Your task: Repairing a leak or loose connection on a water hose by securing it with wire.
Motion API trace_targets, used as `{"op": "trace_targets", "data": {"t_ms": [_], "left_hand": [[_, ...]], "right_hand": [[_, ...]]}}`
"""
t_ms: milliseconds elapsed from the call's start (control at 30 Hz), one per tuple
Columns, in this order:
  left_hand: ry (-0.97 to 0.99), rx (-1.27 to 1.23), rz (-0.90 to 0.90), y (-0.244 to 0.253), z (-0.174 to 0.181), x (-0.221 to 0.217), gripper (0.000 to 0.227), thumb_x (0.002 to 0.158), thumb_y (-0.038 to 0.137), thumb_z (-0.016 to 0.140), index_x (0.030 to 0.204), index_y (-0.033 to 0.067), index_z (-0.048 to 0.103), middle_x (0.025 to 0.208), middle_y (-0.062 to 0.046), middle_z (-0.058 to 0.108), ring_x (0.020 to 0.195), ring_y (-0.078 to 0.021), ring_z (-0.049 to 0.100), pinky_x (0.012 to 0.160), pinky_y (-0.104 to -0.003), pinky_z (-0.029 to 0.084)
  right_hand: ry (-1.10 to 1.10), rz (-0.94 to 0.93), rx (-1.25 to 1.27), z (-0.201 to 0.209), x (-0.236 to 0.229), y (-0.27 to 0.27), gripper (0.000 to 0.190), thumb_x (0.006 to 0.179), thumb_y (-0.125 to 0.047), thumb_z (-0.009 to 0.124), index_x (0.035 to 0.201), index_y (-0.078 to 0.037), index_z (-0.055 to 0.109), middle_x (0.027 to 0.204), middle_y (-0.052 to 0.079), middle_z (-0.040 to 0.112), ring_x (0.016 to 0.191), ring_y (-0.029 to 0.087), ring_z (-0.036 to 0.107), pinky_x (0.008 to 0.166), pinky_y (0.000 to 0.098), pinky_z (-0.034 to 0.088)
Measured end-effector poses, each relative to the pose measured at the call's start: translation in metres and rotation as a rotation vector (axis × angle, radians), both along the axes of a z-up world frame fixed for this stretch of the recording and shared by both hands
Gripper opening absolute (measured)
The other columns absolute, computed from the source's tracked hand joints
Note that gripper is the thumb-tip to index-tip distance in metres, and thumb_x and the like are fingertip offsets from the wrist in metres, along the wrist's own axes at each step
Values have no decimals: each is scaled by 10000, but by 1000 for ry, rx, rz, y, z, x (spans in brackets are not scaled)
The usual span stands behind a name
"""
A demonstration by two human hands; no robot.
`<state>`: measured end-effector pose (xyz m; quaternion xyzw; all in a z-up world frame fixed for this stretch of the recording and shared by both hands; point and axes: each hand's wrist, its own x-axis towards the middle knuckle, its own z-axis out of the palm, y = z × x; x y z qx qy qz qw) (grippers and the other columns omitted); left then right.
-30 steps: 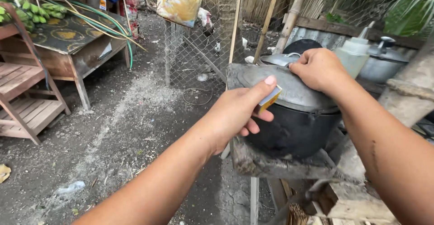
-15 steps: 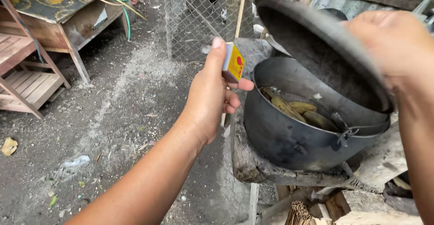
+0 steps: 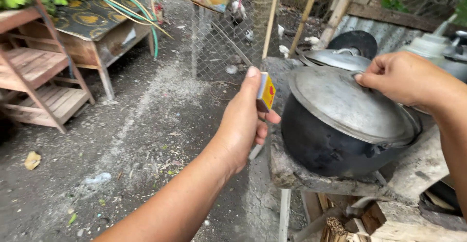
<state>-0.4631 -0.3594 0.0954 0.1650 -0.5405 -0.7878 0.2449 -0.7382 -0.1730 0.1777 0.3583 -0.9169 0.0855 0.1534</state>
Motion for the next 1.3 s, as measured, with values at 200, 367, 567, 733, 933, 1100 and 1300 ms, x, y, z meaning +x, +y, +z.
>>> {"op": "trace_targets", "data": {"t_ms": [200, 367, 567, 733, 933, 1100, 1300], "left_hand": [[-29, -83, 65, -1, -6, 90, 700, 898, 698, 476, 1110, 36, 561, 785, -35, 570, 541, -89, 460, 443, -263, 420], [-79, 1, 167, 3, -10, 194, 545, 808, 361, 809, 1198, 78, 555, 883, -8, 597, 650, -68, 526, 548, -241, 533], [-126, 72, 262, 15, -30, 321, 452, 830, 181, 744, 1246, 200, 570, 941, 1, 631, 673, -62, 548, 571, -240, 545], [-155, 129, 332, 26, -48, 415, 406, 859, 147, 665, 1252, 207, 582, 968, -16, 671, 718, -90, 607, 546, -246, 525], [-103, 300, 253, 57, -61, 461, 447, 854, 68, 620, 1274, 176, 511, 993, -76, 669, 775, -162, 675, 626, -307, 601], [-61, 318, 101, 85, -87, 424, 441, 858, 51, 639, 1281, 77, 519, 1030, -93, 679, 829, -168, 688, 693, -322, 604], [-170, 280, -96, 106, -103, 357, 356, 864, 85, 678, 1215, 70, 626, 998, -61, 709, 840, -143, 668, 704, -279, 570]], "right_hand": [[189, -98, 66, -23, -22, -6, 480, 912, -510, 772, 1080, -66, 846, 910, 182, 771, 853, 345, 739, 781, 447, 573], [165, 232, -425, -37, 129, -36, 603, 908, -425, 793, 1338, -9, 719, 1112, 224, 726, 960, 331, 706, 825, 423, 545], [-591, 621, -54, -106, 401, -86, 705, 820, -434, 748, 1409, -101, 553, 1332, 69, 648, 1201, 145, 610, 1002, 352, 483], [-844, 618, 61, -150, 479, -85, 573, 900, -438, 708, 1307, -41, 641, 1266, 124, 666, 1153, 169, 582, 981, 334, 455], [-967, 575, -73, -229, 500, -69, 415, 941, -250, 679, 1274, -7, 627, 1188, 142, 683, 1062, 208, 599, 946, 347, 476], [-1236, 180, 39, -242, 496, 4, 657, 852, -196, 801, 1431, -174, 492, 1247, -10, 604, 1157, 161, 597, 972, 368, 499], [-1759, -153, -437, -251, 424, 74, 644, 829, -323, 728, 1394, -101, 512, 1276, 175, 667, 1194, 306, 639, 1044, 506, 427]]}}
